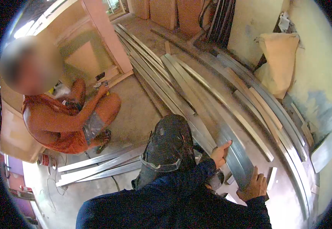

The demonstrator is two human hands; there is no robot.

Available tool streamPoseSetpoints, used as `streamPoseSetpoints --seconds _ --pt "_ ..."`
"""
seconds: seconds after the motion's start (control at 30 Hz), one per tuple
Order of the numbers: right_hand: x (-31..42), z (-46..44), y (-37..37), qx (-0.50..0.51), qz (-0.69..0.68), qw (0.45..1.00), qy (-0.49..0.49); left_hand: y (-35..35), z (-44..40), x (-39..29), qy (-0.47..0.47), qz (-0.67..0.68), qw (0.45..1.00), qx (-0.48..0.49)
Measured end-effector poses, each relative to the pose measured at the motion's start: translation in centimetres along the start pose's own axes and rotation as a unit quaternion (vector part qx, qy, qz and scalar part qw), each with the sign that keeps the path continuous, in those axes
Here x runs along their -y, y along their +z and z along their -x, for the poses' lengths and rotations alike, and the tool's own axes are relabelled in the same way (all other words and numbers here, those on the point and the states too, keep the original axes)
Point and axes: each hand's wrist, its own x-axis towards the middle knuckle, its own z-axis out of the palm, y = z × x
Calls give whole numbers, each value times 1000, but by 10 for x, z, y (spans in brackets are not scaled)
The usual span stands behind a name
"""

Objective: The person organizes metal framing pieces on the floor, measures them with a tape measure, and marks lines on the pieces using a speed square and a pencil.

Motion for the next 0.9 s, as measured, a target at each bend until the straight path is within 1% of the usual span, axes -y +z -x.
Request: streamPoseSetpoints --seconds 0.03,0.07,0.1,0.13,0.17,0.2,0.23,0.27,0.3,0.33,0.37,0.4,0.43,0.47,0.5,0.57,0.6,0.63,0.7,0.77,0.87,0.9 --pt "-6 0 3 -4 -7 1000 -5 -1 -1 2 -1 -2 1000 -3" --pt "-12 0 5 -2 -12 1000 -6 -6 -7 6 -57 8 998 11" --pt "-17 -2 6 -24 -25 999 -38 -8 -10 2 -106 14 994 26" --pt "-19 -7 12 -48 -45 995 -79 -5 -11 7 -88 3 996 19" --pt "-20 -9 18 -52 -42 994 -81 6 -8 10 -4 -33 997 -70" --pt "-21 -13 24 -57 -39 994 -83 5 -8 6 75 -60 983 -159" --pt "-22 -19 33 -62 -36 994 -85 -7 -15 -3 35 -98 982 -160" --pt "-16 -20 30 -43 -50 997 -50 -19 -22 -4 19 -96 983 -155" --pt "-19 -19 34 -36 -43 998 -41 -33 -26 -5 -36 -53 996 -66" --pt "-15 -25 42 -58 -56 995 -56 -36 -25 -16 -79 -12 997 23" --pt "-7 -30 45 -79 -72 991 -76 -37 -20 -18 -20 -39 999 -16" --pt "0 -33 43 -76 -75 991 -80 -40 -18 -23 -17 -38 999 -21" --pt "3 -39 42 -47 -85 993 -73 -39 -20 -26 -3 -72 993 -96" --pt "5 -39 40 -17 -92 994 -64 -40 -19 -27 2 -87 987 -132" --pt "5 -41 41 -17 -92 994 -64 -40 -17 -29 7 -102 980 -168" --pt "5 -47 49 -37 -89 990 -107 -44 -10 -35 3 -106 985 -134" --pt "6 -50 51 -38 -88 989 -108 -57 -20 -34 4 -106 985 -134" --pt "6 -52 53 -34 -94 988 -116 -82 -40 -31 28 -94 991 -88" --pt "9 -56 57 -30 -98 987 -123 -91 -46 -32 52 -81 995 -40" --pt "11 -62 59 -14 -71 988 -135 -94 -49 -36 44 -88 993 -67" --pt "18 -68 62 16 -77 989 -127 -97 -41 -47 31 -101 988 -111" --pt "22 -71 60 16 -76 989 -127 -87 -36 -52 33 -99 985 -138"
